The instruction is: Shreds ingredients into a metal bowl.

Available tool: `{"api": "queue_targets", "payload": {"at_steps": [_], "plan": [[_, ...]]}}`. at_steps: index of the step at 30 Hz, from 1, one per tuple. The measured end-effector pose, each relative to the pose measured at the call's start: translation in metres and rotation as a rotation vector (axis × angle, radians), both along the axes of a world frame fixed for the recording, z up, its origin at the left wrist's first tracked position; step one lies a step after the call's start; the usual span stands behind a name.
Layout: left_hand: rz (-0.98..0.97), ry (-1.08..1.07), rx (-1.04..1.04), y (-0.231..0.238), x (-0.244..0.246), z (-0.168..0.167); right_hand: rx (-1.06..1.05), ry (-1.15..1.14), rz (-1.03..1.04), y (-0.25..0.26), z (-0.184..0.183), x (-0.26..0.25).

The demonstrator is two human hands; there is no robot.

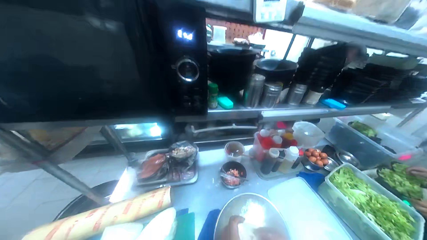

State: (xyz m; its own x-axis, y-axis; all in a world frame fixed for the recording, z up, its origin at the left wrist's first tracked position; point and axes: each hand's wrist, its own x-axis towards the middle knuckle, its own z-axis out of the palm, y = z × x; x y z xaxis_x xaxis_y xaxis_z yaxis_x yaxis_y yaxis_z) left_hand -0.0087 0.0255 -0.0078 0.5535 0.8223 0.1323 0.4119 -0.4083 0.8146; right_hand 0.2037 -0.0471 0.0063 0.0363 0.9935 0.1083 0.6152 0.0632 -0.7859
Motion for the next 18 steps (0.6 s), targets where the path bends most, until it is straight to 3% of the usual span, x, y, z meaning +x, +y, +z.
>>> {"api": "queue_targets", "payload": {"at_steps": [2,5,9,11,14,18], "plan": [[0.014,-0.007,-0.016,0.000,-0.001,0.003,0.072,0.049,0.005,0.005,-0.051,0.016],[-0.004,-0.012,-0.025,-0.001,-0.003,0.004,-0.107,-0.006,-0.112,0.000,-0.089,0.035],[0.003,0.007,-0.005,-0.003,0.002,0.008,0.042,0.109,-0.009,0.000,-0.038,0.014],[0.012,0.024,-0.019,-0.005,0.003,0.013,0.040,0.085,-0.053,-0.001,-0.047,0.013],[-0.011,0.042,-0.008,-0.007,0.003,0.015,-0.136,-0.004,-0.177,-0.009,-0.083,0.031],[-0.009,0.022,-0.015,-0.009,0.004,0.015,0.014,0.117,-0.096,-0.009,-0.035,0.010]]}}
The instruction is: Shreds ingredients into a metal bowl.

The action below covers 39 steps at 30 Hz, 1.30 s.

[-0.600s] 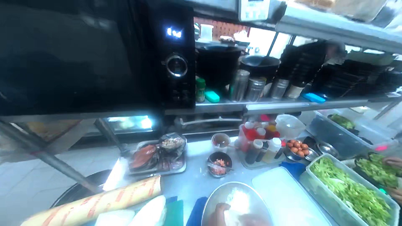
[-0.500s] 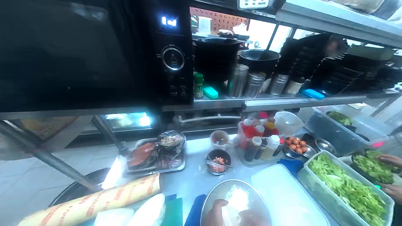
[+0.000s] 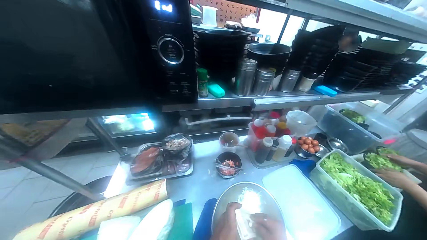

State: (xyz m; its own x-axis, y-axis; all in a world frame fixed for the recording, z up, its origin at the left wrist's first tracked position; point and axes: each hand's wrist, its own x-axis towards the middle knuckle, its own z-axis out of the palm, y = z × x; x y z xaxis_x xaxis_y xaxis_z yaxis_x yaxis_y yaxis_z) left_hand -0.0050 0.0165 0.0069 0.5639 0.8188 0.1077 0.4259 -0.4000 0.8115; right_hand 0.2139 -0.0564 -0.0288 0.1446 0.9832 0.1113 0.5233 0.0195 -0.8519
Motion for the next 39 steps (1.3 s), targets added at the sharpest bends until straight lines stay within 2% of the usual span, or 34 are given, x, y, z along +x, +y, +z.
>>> {"api": "queue_targets", "payload": {"at_steps": [2,4,5,9,10,13,14,18,22,23,26,27,30,31,35,37,39], "plan": [[0.010,0.011,0.002,0.002,-0.001,0.000,-0.018,-0.023,-0.031,0.002,-0.015,0.003],[0.004,0.022,0.000,0.001,-0.003,-0.002,-0.149,-0.098,-0.084,-0.001,-0.049,0.019],[0.001,0.018,0.004,0.001,-0.002,-0.001,-0.167,-0.104,-0.077,-0.001,-0.050,0.023],[0.001,-0.012,0.034,0.005,0.004,-0.003,0.047,0.024,-0.012,0.003,0.001,-0.002],[0.002,0.002,0.026,0.008,0.005,-0.004,0.040,0.020,-0.036,0.006,-0.006,-0.001],[-0.010,0.084,-0.008,0.014,0.005,0.003,-0.156,-0.057,-0.129,0.005,-0.055,0.021],[-0.016,0.097,-0.002,0.015,0.006,0.005,-0.159,-0.053,-0.124,0.005,-0.054,0.022],[-0.004,0.099,0.025,0.015,0.011,0.005,0.090,0.072,-0.041,0.005,-0.003,-0.002],[-0.023,0.124,0.033,0.015,0.009,0.005,-0.121,-0.021,-0.134,0.000,-0.053,0.021],[-0.024,0.123,0.043,0.015,0.010,0.005,-0.117,-0.022,-0.124,0.000,-0.049,0.021],[-0.006,0.118,0.042,0.011,0.010,0.003,0.044,0.044,-0.053,0.000,-0.006,0.001],[-0.003,0.125,0.034,0.012,0.010,0.004,0.063,0.044,-0.047,0.001,-0.005,-0.001],[-0.017,0.153,0.027,0.013,0.009,0.006,-0.126,-0.072,-0.116,0.001,-0.052,0.020],[-0.024,0.154,0.035,0.012,0.008,0.005,-0.170,-0.082,-0.128,-0.001,-0.058,0.024],[-0.007,0.117,0.048,0.008,0.008,0.000,0.069,0.071,-0.050,-0.003,-0.008,-0.002],[-0.009,0.123,0.041,0.010,0.008,0.002,0.031,0.044,-0.072,0.000,-0.025,0.003],[-0.020,0.123,0.040,0.010,0.007,0.003,-0.124,-0.054,-0.122,-0.002,-0.058,0.021]]}}
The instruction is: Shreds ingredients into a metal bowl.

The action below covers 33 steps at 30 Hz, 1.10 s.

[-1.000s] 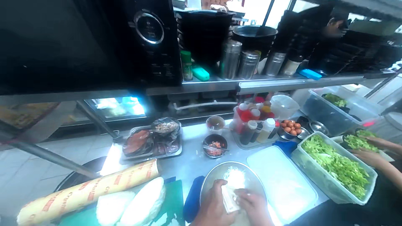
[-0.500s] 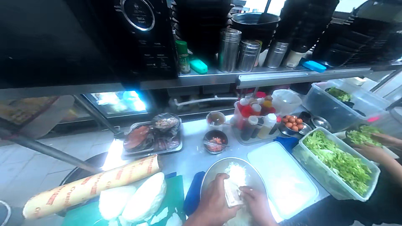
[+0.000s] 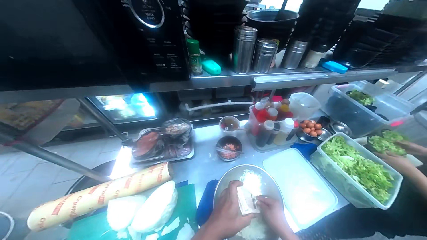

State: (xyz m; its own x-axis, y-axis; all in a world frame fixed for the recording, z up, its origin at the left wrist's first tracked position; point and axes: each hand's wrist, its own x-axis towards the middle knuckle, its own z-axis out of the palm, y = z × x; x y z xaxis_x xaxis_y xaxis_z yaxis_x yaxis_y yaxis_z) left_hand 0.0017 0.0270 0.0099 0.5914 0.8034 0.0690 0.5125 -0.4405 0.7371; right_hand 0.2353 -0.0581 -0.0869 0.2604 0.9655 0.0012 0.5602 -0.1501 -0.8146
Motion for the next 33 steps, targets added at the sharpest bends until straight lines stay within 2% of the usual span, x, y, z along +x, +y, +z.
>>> {"api": "queue_targets", "payload": {"at_steps": [2,5,7,9,11,13,15,18,22,24,26,27,31,33], "plan": [[0.003,-0.014,0.025,0.000,0.001,-0.001,0.000,-0.004,0.013,0.001,0.011,0.001],[0.023,-0.023,0.006,-0.001,0.002,-0.003,0.188,0.115,0.070,0.002,0.048,-0.022],[0.026,-0.045,0.007,0.002,0.002,-0.002,0.160,0.103,0.034,0.005,0.028,-0.017],[0.014,-0.040,0.008,0.001,0.000,0.000,0.003,0.042,-0.022,0.003,0.003,-0.003],[0.011,-0.039,0.015,0.000,0.001,0.004,0.007,0.050,0.004,0.002,0.023,-0.005],[0.021,-0.033,0.023,-0.002,0.001,-0.001,0.143,0.116,0.056,0.000,0.051,-0.020],[0.034,-0.042,0.034,-0.001,0.001,-0.006,0.186,0.126,0.042,0.001,0.043,-0.023],[0.021,-0.032,0.021,-0.002,-0.002,-0.001,-0.003,0.020,-0.019,0.000,0.007,-0.006],[0.035,-0.020,0.026,-0.005,0.000,-0.002,0.180,0.111,0.091,0.000,0.057,-0.024],[0.038,-0.030,0.030,-0.002,0.002,-0.004,0.170,0.102,0.054,0.002,0.043,-0.023],[0.029,-0.017,0.019,-0.001,0.001,-0.002,0.018,0.029,-0.008,0.001,0.012,-0.008],[0.024,-0.013,0.016,-0.002,0.001,0.001,-0.021,0.028,-0.007,0.000,0.010,-0.004],[0.034,-0.006,0.004,-0.002,0.005,0.001,0.217,0.168,0.074,0.000,0.059,-0.027],[0.035,0.013,-0.024,0.001,0.006,0.003,0.182,0.148,0.027,0.001,0.042,-0.024]]}}
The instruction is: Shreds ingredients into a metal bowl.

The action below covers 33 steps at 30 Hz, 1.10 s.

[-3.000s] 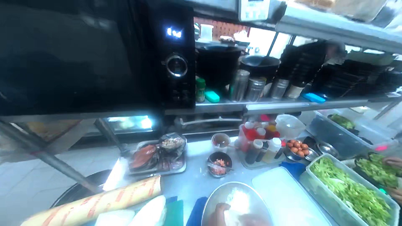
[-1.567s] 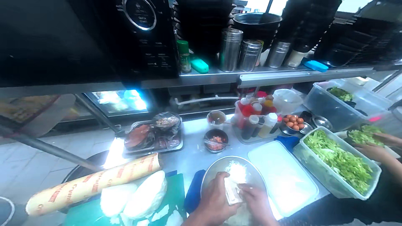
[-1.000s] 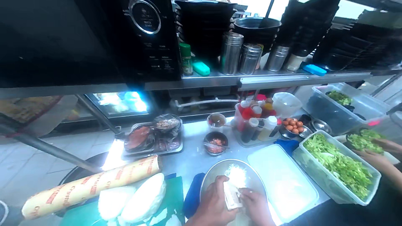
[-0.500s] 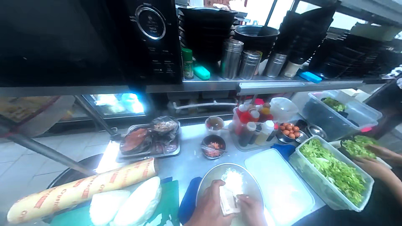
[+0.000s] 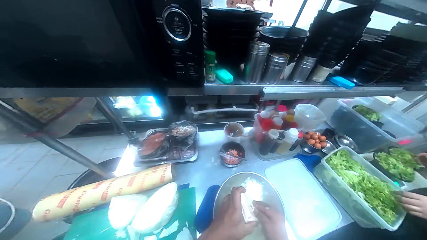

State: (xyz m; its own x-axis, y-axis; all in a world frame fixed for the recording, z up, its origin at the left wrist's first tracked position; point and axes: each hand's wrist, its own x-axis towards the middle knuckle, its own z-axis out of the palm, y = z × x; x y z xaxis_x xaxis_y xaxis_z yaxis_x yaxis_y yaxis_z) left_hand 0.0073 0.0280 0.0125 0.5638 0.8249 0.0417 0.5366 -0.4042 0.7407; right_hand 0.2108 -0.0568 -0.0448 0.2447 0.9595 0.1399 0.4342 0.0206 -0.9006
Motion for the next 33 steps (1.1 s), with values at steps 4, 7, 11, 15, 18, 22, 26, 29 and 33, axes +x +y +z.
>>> {"api": "queue_targets", "payload": {"at_steps": [4,7,11,15,18,22,26,29,33], "plan": [[-0.012,-0.014,0.043,0.000,-0.001,0.005,-0.180,-0.102,-0.026,-0.001,-0.020,0.017],[-0.001,0.004,0.044,-0.002,0.003,0.002,0.002,0.006,0.025,-0.003,0.018,-0.003],[-0.019,0.038,0.035,0.001,0.001,0.008,-0.188,-0.123,-0.044,-0.003,-0.033,0.017],[-0.004,0.008,0.057,0.001,0.003,0.007,-0.042,-0.039,0.026,0.002,0.007,0.004],[0.001,0.000,0.037,0.003,0.002,0.005,-0.021,-0.019,0.009,0.004,0.001,0.001],[-0.021,-0.001,0.037,0.002,-0.003,0.010,-0.284,-0.062,-0.045,0.003,-0.031,0.027],[-0.004,-0.001,0.027,0.004,-0.001,0.003,-0.188,-0.075,0.009,0.003,-0.012,0.016],[-0.042,0.042,0.004,0.013,0.002,0.010,-0.179,-0.098,0.082,0.008,-0.013,0.025],[-0.079,0.074,-0.049,0.022,0.008,0.023,-0.121,-0.083,0.127,0.015,0.013,0.027]]}}
